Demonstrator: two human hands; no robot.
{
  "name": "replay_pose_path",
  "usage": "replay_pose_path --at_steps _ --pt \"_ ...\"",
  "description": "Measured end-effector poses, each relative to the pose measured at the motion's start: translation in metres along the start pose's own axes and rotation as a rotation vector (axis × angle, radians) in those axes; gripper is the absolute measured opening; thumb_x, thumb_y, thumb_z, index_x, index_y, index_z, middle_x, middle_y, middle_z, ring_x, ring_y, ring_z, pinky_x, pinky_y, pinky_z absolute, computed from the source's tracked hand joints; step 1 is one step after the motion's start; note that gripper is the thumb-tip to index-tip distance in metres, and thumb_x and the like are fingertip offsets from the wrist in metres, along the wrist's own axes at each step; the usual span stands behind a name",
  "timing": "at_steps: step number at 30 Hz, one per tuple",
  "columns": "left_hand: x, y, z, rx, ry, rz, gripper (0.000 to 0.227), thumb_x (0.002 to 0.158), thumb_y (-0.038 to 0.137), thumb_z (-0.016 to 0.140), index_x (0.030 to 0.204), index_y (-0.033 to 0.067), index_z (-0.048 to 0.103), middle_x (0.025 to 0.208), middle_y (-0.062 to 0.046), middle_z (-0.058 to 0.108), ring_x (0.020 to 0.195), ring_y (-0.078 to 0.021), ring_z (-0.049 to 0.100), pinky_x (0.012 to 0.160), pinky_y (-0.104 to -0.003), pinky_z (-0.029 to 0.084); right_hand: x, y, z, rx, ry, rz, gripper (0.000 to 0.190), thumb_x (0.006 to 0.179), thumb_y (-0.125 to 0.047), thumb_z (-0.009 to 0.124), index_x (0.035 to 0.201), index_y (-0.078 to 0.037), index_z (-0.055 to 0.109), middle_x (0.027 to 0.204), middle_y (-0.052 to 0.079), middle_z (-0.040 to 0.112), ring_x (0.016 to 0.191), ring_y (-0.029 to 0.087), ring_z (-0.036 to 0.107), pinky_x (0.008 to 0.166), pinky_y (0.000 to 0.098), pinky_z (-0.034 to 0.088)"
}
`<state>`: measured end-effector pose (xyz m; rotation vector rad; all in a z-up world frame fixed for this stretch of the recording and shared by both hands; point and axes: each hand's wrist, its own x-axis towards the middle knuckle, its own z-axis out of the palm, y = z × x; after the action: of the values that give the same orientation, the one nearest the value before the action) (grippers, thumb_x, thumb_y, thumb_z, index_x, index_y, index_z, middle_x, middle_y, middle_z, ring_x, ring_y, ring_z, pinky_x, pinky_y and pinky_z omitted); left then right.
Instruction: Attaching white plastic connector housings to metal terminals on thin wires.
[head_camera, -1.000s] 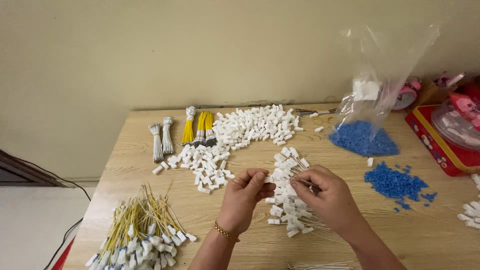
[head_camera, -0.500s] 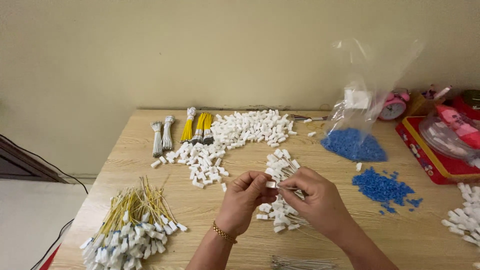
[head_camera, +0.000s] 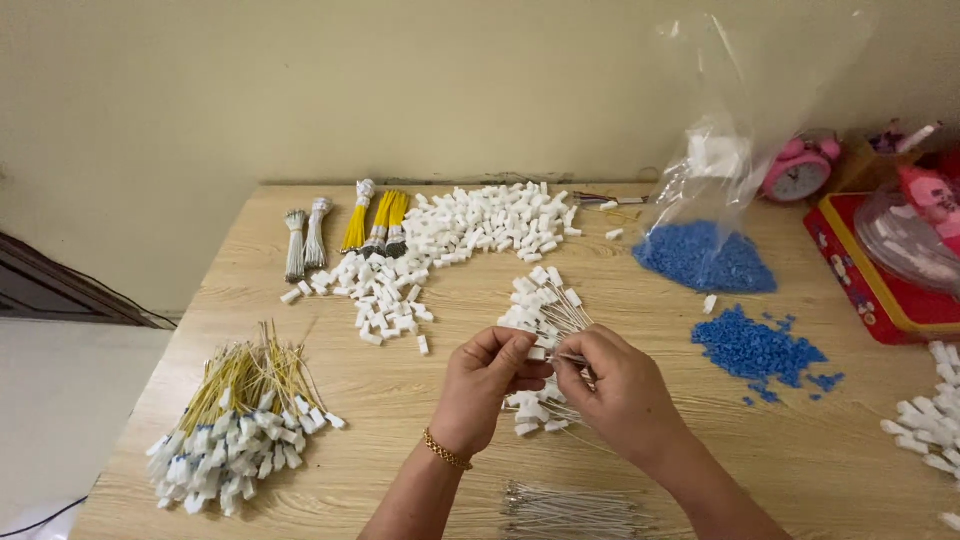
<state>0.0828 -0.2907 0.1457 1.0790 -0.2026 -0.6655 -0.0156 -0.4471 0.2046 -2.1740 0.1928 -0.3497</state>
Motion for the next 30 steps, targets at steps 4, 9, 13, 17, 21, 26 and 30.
replay_pose_path --at_steps 4,9,13,17,21,26,30 --pt "0.008 -0.008 0.006 0.015 0.007 0.022 0.018 0.099 0.017 0.066 0.104 0.0004 0.069 0.088 -0.009 0.075 0.08 -0.0188 0.076 0.072 -0.034 0.065 0.004 0.014 -0.003 -0.062 0.034 -0.105 0.014 0.083 -0.014 0.073 0.092 -0.006 0.066 0.086 0.007 0.068 0.072 0.022 0.073 0.06 0.0337 0.057" --pt "0.012 -0.024 0.0 -0.007 0.021 0.024 0.016 0.1 0.017 0.065 0.102 0.0013 0.069 0.087 -0.007 0.074 0.077 -0.0166 0.074 0.071 -0.032 0.063 0.006 0.033 0.007 -0.105 -0.007 -0.067 0.015 0.082 -0.016 0.073 0.092 -0.006 0.067 0.086 0.009 0.069 0.073 0.026 0.071 0.063 0.0371 0.056" --pt "0.013 -0.037 -0.019 0.078 0.066 0.011 0.017 0.101 0.016 0.067 0.102 -0.0003 0.069 0.087 -0.005 0.074 0.077 -0.0148 0.073 0.07 -0.03 0.062 0.007 0.054 0.02 -0.051 -0.099 0.015 0.015 0.086 -0.016 0.068 0.096 -0.005 0.069 0.088 0.009 0.07 0.08 0.025 0.068 0.068 0.038 0.056" --pt "0.011 -0.023 -0.051 0.378 0.095 0.135 0.023 0.1 0.021 0.069 0.113 0.0028 0.074 0.093 -0.007 0.074 0.079 -0.0138 0.068 0.068 -0.029 0.056 0.006 0.1 0.038 -0.16 -0.124 -0.088 0.018 0.093 -0.019 0.066 0.104 -0.006 0.072 0.093 0.009 0.072 0.087 0.026 0.07 0.077 0.0376 0.054" --pt "0.01 -0.001 -0.087 1.257 0.595 0.333 0.025 0.091 0.029 0.075 0.11 0.0122 0.074 0.104 -0.011 0.072 0.083 -0.0257 0.072 0.07 -0.039 0.057 0.003 0.097 0.033 -0.161 -0.041 -0.065 0.023 0.095 -0.021 0.066 0.109 -0.006 0.074 0.106 0.009 0.075 0.094 0.023 0.072 0.082 0.035 0.056" --pt "0.028 -0.014 -0.116 1.427 0.723 0.288 0.037 0.083 0.032 0.079 0.112 0.0109 0.07 0.102 -0.013 0.069 0.093 -0.0333 0.067 0.078 -0.045 0.056 0.006 0.073 0.018 -0.067 0.027 0.094 0.028 0.092 -0.022 0.07 0.116 -0.008 0.076 0.097 0.006 0.079 0.08 0.013 0.073 0.071 0.03 0.057" --pt "0.04 -0.03 -0.127 1.508 0.689 0.344 0.021 0.088 0.023 0.072 0.107 0.0142 0.073 0.103 -0.011 0.071 0.096 -0.0345 0.067 0.081 -0.047 0.055 0.012 0.086 0.019 0.303 -0.099 0.346 0.029 0.094 -0.017 0.065 0.122 -0.008 0.067 0.083 0.005 0.076 0.06 0.011 0.057 0.055 0.0284 0.049"
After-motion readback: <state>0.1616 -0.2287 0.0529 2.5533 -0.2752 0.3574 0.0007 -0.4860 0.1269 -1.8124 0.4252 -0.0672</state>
